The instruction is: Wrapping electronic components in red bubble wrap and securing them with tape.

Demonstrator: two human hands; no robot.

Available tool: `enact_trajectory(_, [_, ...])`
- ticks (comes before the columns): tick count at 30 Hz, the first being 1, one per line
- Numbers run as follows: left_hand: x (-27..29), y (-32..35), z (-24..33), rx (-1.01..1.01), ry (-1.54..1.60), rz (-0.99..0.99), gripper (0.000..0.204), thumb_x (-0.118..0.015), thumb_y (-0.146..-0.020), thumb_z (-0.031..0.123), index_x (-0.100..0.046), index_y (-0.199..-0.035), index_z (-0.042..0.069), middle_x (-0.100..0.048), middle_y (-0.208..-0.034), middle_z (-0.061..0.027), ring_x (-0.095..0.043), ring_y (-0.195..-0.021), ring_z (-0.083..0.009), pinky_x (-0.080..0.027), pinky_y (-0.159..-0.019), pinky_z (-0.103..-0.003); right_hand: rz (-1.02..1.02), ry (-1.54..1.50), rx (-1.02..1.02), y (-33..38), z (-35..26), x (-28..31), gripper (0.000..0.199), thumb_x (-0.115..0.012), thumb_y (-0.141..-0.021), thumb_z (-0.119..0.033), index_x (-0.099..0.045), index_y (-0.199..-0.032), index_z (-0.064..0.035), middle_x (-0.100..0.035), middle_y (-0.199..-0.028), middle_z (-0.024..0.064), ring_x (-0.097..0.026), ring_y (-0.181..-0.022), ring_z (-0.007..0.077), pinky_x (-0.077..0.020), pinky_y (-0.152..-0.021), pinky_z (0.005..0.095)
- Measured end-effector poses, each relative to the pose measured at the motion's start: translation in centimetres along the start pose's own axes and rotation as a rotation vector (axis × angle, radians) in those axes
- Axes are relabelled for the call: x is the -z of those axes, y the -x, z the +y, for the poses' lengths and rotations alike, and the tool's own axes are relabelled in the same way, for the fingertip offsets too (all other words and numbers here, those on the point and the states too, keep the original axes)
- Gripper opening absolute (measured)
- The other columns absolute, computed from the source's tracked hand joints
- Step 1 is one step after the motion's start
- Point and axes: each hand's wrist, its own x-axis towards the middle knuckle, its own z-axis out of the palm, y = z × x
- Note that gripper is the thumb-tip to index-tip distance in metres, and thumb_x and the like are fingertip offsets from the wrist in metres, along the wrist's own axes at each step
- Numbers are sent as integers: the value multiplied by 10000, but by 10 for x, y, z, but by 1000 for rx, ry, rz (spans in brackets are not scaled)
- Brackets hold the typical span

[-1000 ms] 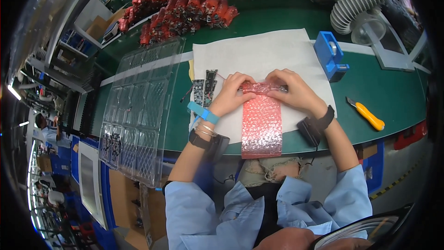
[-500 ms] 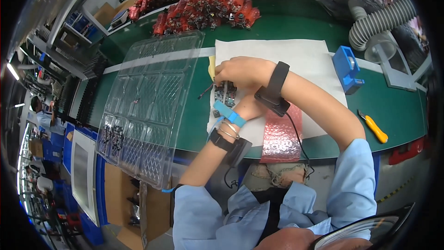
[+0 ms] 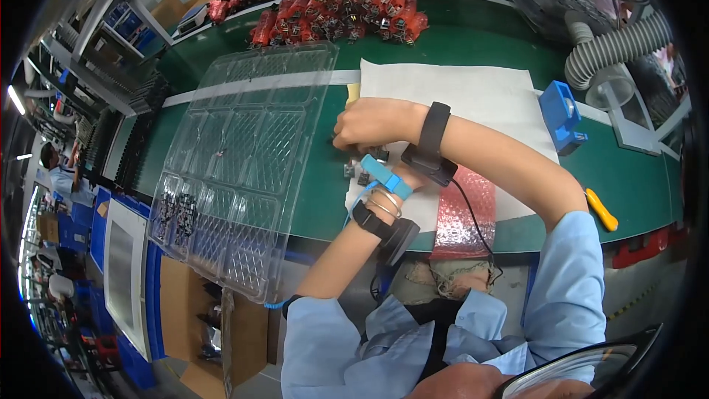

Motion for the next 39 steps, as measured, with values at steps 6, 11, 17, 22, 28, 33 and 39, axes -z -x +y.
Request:
enact_trajectory(6, [2,-16,-1,-247,-169,152,469,-615,-866,257,-500,-1293,101,-500,-1306,-108,-440,-1248,-278,-354,-1032,-423,374,-24,-136,22,-4,36,131,-682,-737,-108,-638,-837,-36,-611,-816,94,-611,-870,306,-507,-754,391])
enact_trajectory(11, [5,-14,11,-101,-271,238,394,-702,-786,245,-588,-1135,101,-545,-1107,-79,-493,-1080,-275,-362,-931,-419,1090,10,-384,97,-7,58,151,-691,-795,-88,-606,-885,-2,-625,-1062,90,-607,-986,228,-499,-822,330])
enact_trajectory(17, [7,-10,13,-151,-201,319,432,-766,-724,306,-614,-1077,109,-535,-1011,-55,-478,-1021,-244,-284,-946,-366,1344,-1247,-1072,201,-64,9,181,-641,-890,-199,-588,-959,-41,-656,-1101,85,-651,-882,160,-515,-804,280])
enact_trajectory(22, [5,-11,16,-126,-213,330,453,-774,-718,311,-600,-1085,110,-543,-1011,-44,-483,-1015,-236,-272,-957,-367,1504,-1420,-1240,199,-94,-38,183,-646,-881,-142,-578,-961,8,-661,-937,76,-673,-816,149,-536,-710,249])
enact_trajectory(28, [9,-11,22,-108,-154,310,476,-778,-718,311,-579,-1102,112,-563,-1027,-34,-492,-993,-229,-266,-963,-369,1450,-1437,-1220,181,-96,-50,197,-706,-841,-161,-609,-909,-4,-666,-839,89,-663,-731,128,-507,-585,199])
enact_trajectory(33, [13,-10,24,-113,-222,297,483,-778,-722,319,-571,-1113,125,-574,-1033,-24,-494,-1002,-218,-255,-975,-368,956,-1096,-1416,202,-90,-37,317,-766,-777,-272,-635,-782,16,-654,-717,106,-640,-658,137,-497,-584,228])
enact_trajectory(39, [17,-9,32,-137,-262,274,469,-761,-748,335,-596,-1149,158,-570,-1024,-18,-491,-1014,-205,-233,-993,-367,870,-794,-1418,209,-81,-48,481,-777,-710,-423,-636,-714,37,-630,-643,152,-635,-642,199,-506,-621,315])
